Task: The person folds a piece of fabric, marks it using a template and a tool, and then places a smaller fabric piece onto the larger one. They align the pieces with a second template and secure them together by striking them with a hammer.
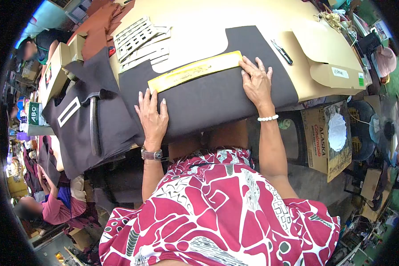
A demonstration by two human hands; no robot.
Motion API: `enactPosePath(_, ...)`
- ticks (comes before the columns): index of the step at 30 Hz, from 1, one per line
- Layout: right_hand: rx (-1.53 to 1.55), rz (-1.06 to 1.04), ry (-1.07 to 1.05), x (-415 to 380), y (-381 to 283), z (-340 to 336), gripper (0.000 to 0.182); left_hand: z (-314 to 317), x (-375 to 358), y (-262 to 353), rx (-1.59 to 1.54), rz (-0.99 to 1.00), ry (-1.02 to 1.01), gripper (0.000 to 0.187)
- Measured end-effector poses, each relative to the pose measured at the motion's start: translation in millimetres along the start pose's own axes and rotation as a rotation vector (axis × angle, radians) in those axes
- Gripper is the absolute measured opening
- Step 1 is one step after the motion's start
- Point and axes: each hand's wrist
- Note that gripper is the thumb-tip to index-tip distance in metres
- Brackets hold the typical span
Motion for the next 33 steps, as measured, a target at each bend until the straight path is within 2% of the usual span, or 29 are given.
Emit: enactPosePath(33, 0.000, -0.020, 0.033, -0.5, -0.1, 1.1, 0.028, -2.6, 1.1, 2.3, -0.048, -0.023, -0.006, 0.042)
Point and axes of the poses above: each hand's wrist, its own x-axis towards the middle knuckle, its own z-axis out of the palm, y = z × x, and after that the axes turned 2 degrees about -z, right-handed
